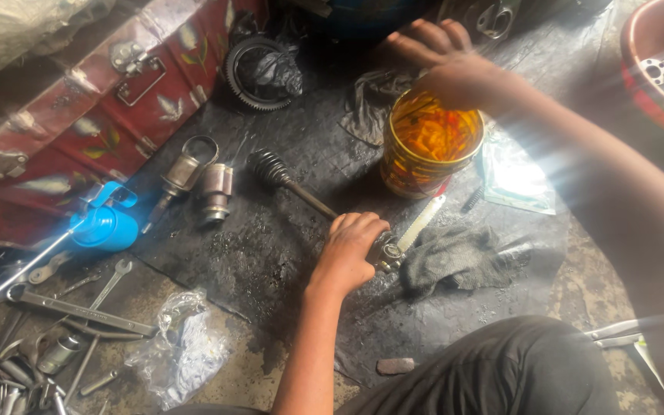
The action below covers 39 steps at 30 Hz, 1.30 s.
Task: The person greases the joint of a CV axle by hand and wipes it with a cloth.
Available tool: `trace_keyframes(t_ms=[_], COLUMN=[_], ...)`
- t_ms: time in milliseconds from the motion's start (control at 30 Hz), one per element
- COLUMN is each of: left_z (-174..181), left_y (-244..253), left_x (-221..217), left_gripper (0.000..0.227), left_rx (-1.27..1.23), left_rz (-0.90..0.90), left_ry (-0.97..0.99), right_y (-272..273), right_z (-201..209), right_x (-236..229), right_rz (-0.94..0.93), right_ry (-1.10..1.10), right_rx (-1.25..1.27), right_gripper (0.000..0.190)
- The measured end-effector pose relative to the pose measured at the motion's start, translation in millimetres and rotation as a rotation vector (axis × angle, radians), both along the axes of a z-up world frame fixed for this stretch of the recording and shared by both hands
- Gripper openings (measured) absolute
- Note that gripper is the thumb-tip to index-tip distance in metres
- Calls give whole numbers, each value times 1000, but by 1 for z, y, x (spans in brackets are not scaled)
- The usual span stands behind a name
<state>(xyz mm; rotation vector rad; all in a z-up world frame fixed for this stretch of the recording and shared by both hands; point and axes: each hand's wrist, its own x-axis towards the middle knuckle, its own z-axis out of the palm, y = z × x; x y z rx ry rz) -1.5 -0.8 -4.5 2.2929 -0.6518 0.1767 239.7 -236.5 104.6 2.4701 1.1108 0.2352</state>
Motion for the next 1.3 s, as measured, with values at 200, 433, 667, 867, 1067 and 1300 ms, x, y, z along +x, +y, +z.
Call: trace_keyframes(t_ms=[200, 433, 667, 867, 1067, 1300], left_z=[-2, 3, 10, 9, 8, 8], left_y=[0, 2, 5, 5, 4, 4], left_x=[1, 1, -1, -2, -4, -2], left_gripper=[59, 58, 59, 58, 57, 58], left_rx=[37, 28, 11, -2, -14, 8], left_rz=[-19, -16, 9, 10, 9, 6], left_ry=[-7, -29, -23, -24, -24, -15], right_y=[-51, -87, -91, -109, -113, -137], right_z=[-19, -43, -43, -45, -40, -54], right_x=[-5, -32, -70, -73, -83, -92], right_rz=[-156, -239, -427, -463, -465, -433], right_ry=[79, 127, 231, 357, 217, 107], right_rx=[42, 218, 194, 525, 578, 451], right_gripper=[39, 45, 47, 56, 80, 88])
